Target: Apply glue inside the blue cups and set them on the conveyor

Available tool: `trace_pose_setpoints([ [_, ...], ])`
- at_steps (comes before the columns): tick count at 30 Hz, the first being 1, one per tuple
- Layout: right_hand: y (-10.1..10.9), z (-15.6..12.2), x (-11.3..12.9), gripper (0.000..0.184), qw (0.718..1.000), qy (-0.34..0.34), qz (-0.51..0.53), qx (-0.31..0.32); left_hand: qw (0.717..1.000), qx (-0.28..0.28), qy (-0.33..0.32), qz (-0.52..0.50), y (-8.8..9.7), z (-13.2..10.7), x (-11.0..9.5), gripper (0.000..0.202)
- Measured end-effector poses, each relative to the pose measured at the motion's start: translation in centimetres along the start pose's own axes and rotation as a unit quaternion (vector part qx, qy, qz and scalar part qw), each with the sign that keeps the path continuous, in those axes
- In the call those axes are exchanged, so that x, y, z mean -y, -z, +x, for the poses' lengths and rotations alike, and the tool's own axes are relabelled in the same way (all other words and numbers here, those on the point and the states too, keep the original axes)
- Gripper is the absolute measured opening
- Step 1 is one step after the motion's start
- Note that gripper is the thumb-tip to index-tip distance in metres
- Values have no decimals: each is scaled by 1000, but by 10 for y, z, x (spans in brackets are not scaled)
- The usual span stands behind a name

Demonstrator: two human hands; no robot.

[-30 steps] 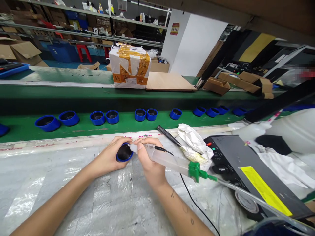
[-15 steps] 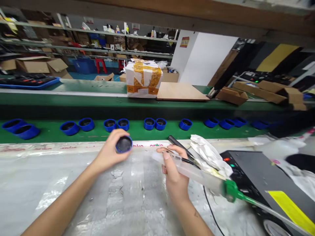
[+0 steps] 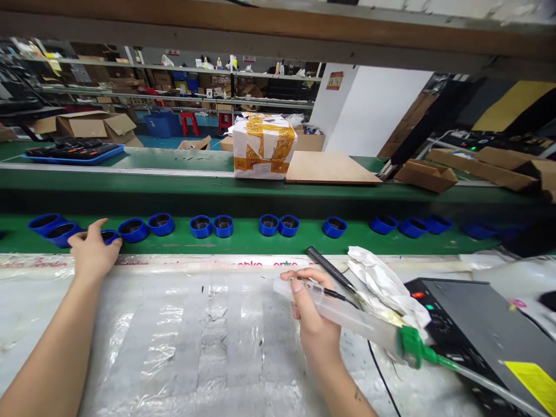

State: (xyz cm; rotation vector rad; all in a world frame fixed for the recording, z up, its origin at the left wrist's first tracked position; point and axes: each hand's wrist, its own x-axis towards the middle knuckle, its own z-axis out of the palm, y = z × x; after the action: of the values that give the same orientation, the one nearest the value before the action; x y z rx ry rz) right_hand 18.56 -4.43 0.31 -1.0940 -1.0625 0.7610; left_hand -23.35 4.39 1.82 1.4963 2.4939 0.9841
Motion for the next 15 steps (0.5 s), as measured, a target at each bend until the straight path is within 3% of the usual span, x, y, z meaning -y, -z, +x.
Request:
trace_pose_setpoints([
  [6,0,-3,-2,15,999,-7,-13,34,1000,21,-19,-3,-16,-5,-12,34],
  [9,0,-3,-2,15,999,-10,-16,40,999,-46,-23,-12,-17,-7,-16,39],
  [13,-2,-2,-1,12,1000,-2,-2,30,981,-177,-68,-38,-3,-10,-35,37],
  [15,-3,-2,0,11,1000,1,7,25,974,-179,-117,-75,4,-18,-55,32],
])
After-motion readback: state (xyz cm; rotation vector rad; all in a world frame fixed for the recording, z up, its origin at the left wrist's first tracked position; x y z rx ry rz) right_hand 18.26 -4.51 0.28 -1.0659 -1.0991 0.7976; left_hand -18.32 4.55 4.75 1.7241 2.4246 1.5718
